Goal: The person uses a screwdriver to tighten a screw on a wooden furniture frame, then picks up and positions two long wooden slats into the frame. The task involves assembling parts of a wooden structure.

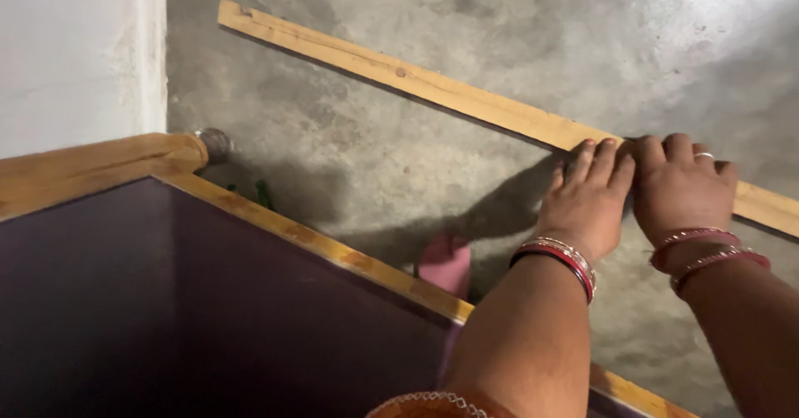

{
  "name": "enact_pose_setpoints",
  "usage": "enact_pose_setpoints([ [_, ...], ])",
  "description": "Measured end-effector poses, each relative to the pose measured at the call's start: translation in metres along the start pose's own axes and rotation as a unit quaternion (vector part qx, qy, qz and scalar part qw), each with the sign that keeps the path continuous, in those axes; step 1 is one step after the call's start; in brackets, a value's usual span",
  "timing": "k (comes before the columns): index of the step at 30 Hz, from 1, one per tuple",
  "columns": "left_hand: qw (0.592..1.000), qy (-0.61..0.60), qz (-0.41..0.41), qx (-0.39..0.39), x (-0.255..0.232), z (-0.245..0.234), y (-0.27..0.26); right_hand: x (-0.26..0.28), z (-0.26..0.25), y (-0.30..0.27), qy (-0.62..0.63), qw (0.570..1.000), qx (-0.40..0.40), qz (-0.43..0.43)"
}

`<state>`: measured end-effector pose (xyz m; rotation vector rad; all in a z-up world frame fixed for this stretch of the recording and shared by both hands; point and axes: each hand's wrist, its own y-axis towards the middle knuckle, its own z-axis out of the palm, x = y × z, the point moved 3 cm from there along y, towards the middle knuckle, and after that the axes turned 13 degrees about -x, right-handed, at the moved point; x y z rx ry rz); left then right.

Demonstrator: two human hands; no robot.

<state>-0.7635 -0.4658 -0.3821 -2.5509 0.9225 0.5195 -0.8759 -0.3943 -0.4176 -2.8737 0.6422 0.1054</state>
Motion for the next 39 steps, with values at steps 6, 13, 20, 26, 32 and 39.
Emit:
enact_pose_setpoints([
  [6, 0.797, -0.308, -0.514, -0.08, -0.024, -0.022, 0.017, -0.001, -0.026, 0.001, 0.029, 0.998, 0.05, 0.001],
  [13, 0.496, -0.48, -0.704, -0.166, -0.02, -0.021, 0.031, -0.008, -0.096, -0.012, 0.065, 0.994, 0.08, 0.028],
  [20, 0.441, -0.567, -0.616, -0.322, 0.01, -0.029, 0.041, -0.025, -0.158, -0.029, 0.122, 0.987, 0.071, 0.075],
  [26, 0.421, -0.639, -0.61, -0.208, -0.016, -0.073, 0.035, -0.04, -0.177, -0.04, 0.15, 0.982, 0.024, 0.112],
  [32, 0.407, -0.611, -0.642, -0.222, -0.073, -0.148, 0.026, -0.053, -0.199, -0.055, 0.148, 0.956, -0.083, 0.238],
  [39, 0.425, -0.578, -0.668, -0.198, -0.112, -0.22, 0.015, -0.063, -0.259, -0.095, 0.321, 0.552, -0.242, 0.731],
])
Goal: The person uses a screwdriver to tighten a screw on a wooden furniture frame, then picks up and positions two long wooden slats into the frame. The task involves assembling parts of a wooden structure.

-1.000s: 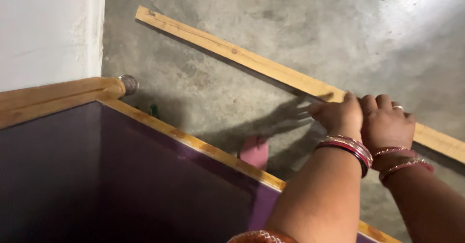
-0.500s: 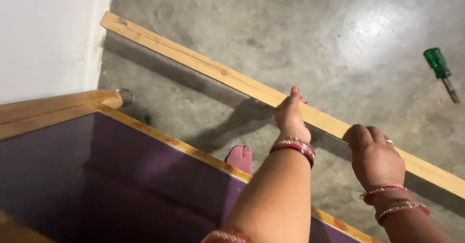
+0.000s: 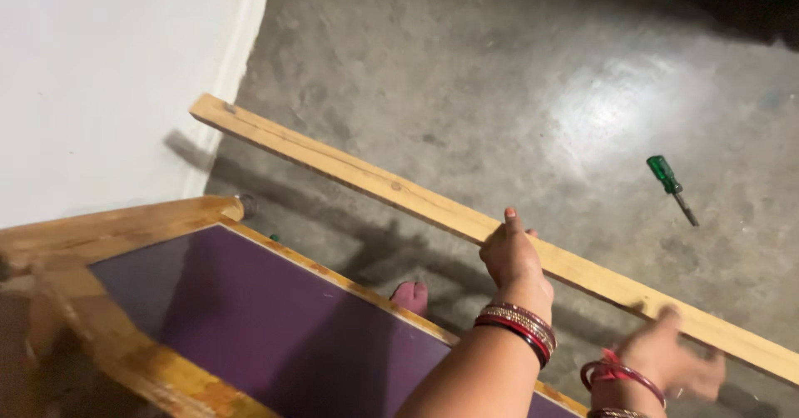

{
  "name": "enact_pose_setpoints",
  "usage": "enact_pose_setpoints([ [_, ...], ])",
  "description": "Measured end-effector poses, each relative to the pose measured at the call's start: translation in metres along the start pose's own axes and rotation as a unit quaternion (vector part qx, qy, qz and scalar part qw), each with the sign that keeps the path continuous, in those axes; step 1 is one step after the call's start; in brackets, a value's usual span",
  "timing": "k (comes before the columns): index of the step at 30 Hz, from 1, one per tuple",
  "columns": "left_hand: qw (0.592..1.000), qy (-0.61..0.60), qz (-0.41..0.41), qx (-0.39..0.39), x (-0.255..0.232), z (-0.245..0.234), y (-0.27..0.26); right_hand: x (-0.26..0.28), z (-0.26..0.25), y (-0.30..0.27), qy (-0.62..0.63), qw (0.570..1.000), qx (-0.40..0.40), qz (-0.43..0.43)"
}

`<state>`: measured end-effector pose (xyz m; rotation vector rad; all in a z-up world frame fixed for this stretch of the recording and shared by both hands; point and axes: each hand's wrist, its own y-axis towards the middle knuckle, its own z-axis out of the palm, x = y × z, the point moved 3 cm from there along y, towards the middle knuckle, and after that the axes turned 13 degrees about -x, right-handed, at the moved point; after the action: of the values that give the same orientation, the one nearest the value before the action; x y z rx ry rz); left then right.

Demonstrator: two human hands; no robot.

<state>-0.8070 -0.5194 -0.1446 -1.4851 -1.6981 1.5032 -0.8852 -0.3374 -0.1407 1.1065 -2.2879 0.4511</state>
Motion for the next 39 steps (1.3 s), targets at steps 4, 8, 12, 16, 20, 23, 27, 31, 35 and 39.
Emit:
enact_pose_setpoints([
  [4, 1.0, 0.011, -0.014, 0.025, -0.002, -0.011, -0.031, 0.003, -0.02, -0.01, 0.276, 0.898, 0.12, 0.322],
  [8, 0.999, 0.019, -0.032, 0.028, 0.01, -0.027, -0.057, 0.006, -0.019, -0.011, 0.407, 0.792, 0.236, 0.39],
  [12, 0.997, -0.021, -0.07, 0.031, 0.026, -0.043, -0.082, 0.013, -0.012, 0.01, 0.469, 0.735, 0.279, 0.403],
  [16, 0.993, -0.04, -0.087, 0.065, 0.035, -0.056, -0.105, 0.021, -0.031, 0.025, 0.473, 0.725, 0.312, 0.393],
  [20, 0.988, -0.063, -0.067, 0.125, 0.029, -0.065, -0.133, 0.051, -0.058, 0.017, 0.47, 0.71, 0.331, 0.407],
  [23, 0.983, -0.084, -0.021, 0.162, 0.012, -0.072, -0.154, 0.077, -0.086, 0.007, 0.448, 0.715, 0.333, 0.422],
  [27, 0.97, -0.038, -0.085, 0.224, -0.018, -0.093, -0.181, 0.104, -0.136, -0.004, 0.399, 0.755, 0.342, 0.392],
  [31, 0.94, -0.015, -0.092, 0.328, -0.05, -0.139, -0.222, 0.132, -0.196, -0.011, 0.369, 0.767, 0.4, 0.34],
  [35, 0.93, -0.041, -0.137, 0.339, -0.053, -0.179, -0.277, 0.155, -0.256, -0.011, 0.367, 0.772, 0.41, 0.318],
  [39, 0.921, -0.068, -0.183, 0.338, -0.034, -0.204, -0.324, 0.169, -0.304, -0.003, 0.371, 0.777, 0.408, 0.304],
])
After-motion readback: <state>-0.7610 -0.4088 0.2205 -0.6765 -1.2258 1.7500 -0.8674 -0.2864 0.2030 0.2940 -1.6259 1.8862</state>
